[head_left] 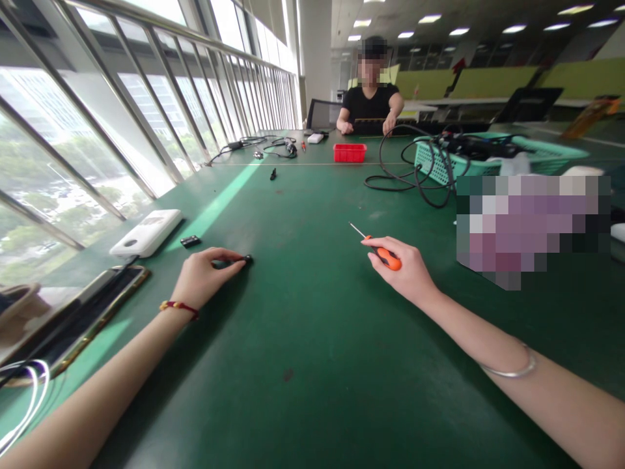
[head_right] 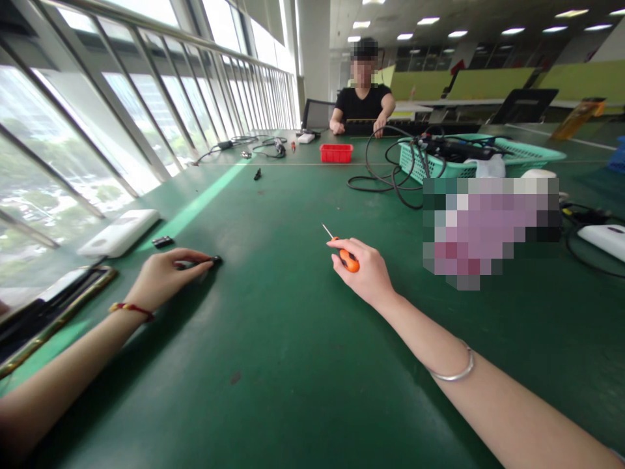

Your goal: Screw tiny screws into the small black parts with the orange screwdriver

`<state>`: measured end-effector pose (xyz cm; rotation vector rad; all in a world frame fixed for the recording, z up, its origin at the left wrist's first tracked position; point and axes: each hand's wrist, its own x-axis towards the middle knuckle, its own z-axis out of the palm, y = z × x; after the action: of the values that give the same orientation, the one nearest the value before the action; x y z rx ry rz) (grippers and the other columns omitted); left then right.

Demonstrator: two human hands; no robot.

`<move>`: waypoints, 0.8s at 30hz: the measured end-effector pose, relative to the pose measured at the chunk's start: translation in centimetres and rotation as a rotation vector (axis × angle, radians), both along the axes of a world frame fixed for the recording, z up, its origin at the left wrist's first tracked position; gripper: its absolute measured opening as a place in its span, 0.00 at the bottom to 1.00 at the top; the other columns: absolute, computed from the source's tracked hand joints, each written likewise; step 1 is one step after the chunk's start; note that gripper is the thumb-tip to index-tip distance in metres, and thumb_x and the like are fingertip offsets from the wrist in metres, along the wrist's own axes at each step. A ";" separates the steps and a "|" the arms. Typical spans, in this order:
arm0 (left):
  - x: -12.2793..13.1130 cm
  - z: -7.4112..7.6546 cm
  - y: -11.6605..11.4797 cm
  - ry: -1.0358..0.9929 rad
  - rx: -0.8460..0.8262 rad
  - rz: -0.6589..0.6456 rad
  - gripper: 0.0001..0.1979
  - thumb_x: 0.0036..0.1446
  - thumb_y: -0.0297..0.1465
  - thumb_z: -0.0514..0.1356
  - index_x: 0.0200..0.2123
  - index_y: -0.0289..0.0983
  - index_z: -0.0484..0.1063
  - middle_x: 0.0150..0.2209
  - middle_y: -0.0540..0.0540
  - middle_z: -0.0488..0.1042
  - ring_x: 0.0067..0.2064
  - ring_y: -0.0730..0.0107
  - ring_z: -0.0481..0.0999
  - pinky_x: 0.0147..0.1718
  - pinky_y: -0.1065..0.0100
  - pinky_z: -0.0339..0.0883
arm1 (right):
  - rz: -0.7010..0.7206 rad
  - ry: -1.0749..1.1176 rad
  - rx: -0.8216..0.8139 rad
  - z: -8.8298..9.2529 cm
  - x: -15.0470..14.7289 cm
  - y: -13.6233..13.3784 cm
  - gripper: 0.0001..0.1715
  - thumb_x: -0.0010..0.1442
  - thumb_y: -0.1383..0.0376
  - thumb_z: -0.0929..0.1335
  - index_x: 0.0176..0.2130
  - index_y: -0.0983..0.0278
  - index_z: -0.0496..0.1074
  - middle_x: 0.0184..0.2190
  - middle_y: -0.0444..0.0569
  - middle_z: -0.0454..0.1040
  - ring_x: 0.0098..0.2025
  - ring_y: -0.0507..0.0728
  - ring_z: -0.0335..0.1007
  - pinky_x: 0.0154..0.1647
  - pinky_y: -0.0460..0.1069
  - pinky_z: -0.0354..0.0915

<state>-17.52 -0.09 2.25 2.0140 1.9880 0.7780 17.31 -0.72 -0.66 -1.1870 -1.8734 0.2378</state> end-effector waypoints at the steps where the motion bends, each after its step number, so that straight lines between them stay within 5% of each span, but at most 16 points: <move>1: 1.6 -0.1 -0.1 0.001 0.012 -0.072 0.15 0.47 0.42 0.59 0.32 0.38 0.76 0.34 0.49 0.77 0.37 0.67 0.72 0.38 0.69 0.64 | -0.006 0.023 -0.011 -0.1 0.0 0.0 0.13 0.54 0.67 0.65 0.42 0.60 0.70 0.36 0.47 0.74 0.36 0.54 0.71 0.38 0.48 0.64; 6: 11.9 -0.9 0.4 0.065 0.032 -0.409 0.09 0.50 0.36 0.58 0.31 0.41 0.76 0.32 0.50 0.75 0.37 0.67 0.72 0.37 0.68 0.64 | -0.090 0.172 -0.022 -0.2 -0.1 -0.4 0.15 0.50 0.66 0.67 0.40 0.62 0.65 0.32 0.46 0.74 0.31 0.53 0.71 0.33 0.47 0.66; 10: 17.4 -1.5 1.3 0.043 0.069 -0.519 0.07 0.51 0.34 0.58 0.31 0.41 0.75 0.32 0.50 0.74 0.36 0.67 0.71 0.36 0.68 0.65 | -0.126 0.163 0.080 0.3 0.2 -1.3 0.09 0.51 0.68 0.66 0.36 0.62 0.68 0.32 0.46 0.73 0.29 0.52 0.68 0.30 0.46 0.64; 24: 16.7 -2.2 2.2 -0.010 0.132 -0.413 0.06 0.50 0.32 0.58 0.31 0.38 0.73 0.31 0.49 0.74 0.37 0.65 0.70 0.37 0.65 0.64 | -0.211 0.262 0.212 1.3 -0.1 -2.3 0.05 0.54 0.63 0.66 0.34 0.61 0.67 0.34 0.48 0.70 0.37 0.55 0.68 0.35 0.49 0.66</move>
<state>-0.86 2.14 0.02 2.3763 1.4676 0.8320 17.21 -3.05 0.65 -1.1377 -1.4955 0.0710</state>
